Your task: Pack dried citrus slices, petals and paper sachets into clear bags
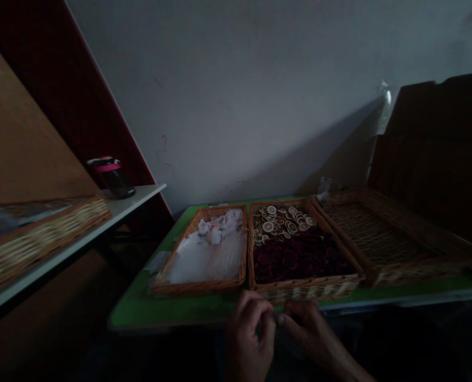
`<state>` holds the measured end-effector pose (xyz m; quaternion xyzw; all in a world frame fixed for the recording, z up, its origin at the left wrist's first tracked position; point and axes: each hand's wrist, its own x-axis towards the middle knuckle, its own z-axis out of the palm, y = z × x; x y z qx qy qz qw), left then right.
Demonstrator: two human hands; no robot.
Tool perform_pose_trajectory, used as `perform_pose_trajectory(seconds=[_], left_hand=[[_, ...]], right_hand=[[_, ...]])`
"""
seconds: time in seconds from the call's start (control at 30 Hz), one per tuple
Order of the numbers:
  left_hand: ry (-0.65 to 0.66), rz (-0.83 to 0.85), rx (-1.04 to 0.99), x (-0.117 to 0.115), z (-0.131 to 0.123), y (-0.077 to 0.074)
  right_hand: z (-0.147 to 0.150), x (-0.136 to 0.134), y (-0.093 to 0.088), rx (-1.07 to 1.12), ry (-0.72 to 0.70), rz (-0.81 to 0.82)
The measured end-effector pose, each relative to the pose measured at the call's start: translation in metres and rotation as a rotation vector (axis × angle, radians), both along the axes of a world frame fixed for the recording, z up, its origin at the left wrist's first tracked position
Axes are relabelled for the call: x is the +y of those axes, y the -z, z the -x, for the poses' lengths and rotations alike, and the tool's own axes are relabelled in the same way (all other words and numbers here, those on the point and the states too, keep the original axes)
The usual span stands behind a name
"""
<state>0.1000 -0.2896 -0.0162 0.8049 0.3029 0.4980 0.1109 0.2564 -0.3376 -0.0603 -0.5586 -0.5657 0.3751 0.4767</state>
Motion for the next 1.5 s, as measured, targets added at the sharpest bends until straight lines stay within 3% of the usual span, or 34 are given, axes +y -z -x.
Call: perform_pose_trajectory(seconds=[0.2,0.33,0.43,0.53,0.63,0.73,0.87,1.0,1.1,1.23,1.5], left_hand=[[0.105,-0.031,0.455,-0.005,0.011,0.014],[0.088,-0.056,0.652,-0.008,0.012,0.014],[0.078,-0.028,0.654,-0.009,0.012,0.005],[0.201,0.071,0.605,-0.006,0.015,-0.009],[0.261,0.144,0.559,-0.001,0.017,-0.022],[0.254,0.157,0.541,0.004,0.016,-0.031],[0.274,0.226,0.52,0.007,0.015,-0.037],[0.31,0.32,0.436,0.011,0.021,-0.024],[0.422,0.38,0.204,0.013,0.017,-0.002],[0.231,0.364,-0.067,0.014,-0.003,0.023],[0.105,0.321,-0.086,0.022,-0.021,0.037]], right_hand=[[-0.012,-0.002,-0.001,-0.092,0.107,0.024],[-0.02,0.0,0.003,-0.128,0.135,0.069],[-0.028,0.003,0.002,-0.16,0.152,0.06],[-0.034,0.0,-0.004,-0.192,0.167,0.007],[-0.038,-0.013,-0.017,-0.22,0.138,-0.169],[-0.04,-0.033,-0.034,-0.276,0.032,-0.399],[-0.039,-0.049,-0.047,-0.379,-0.185,-0.312],[-0.036,-0.049,-0.04,-0.422,-0.27,-0.262],[-0.033,-0.052,-0.033,-0.401,-0.213,-0.315],[-0.025,-0.048,-0.025,-0.37,-0.163,-0.389],[-0.003,-0.017,-0.003,-0.497,-0.138,-0.708]])
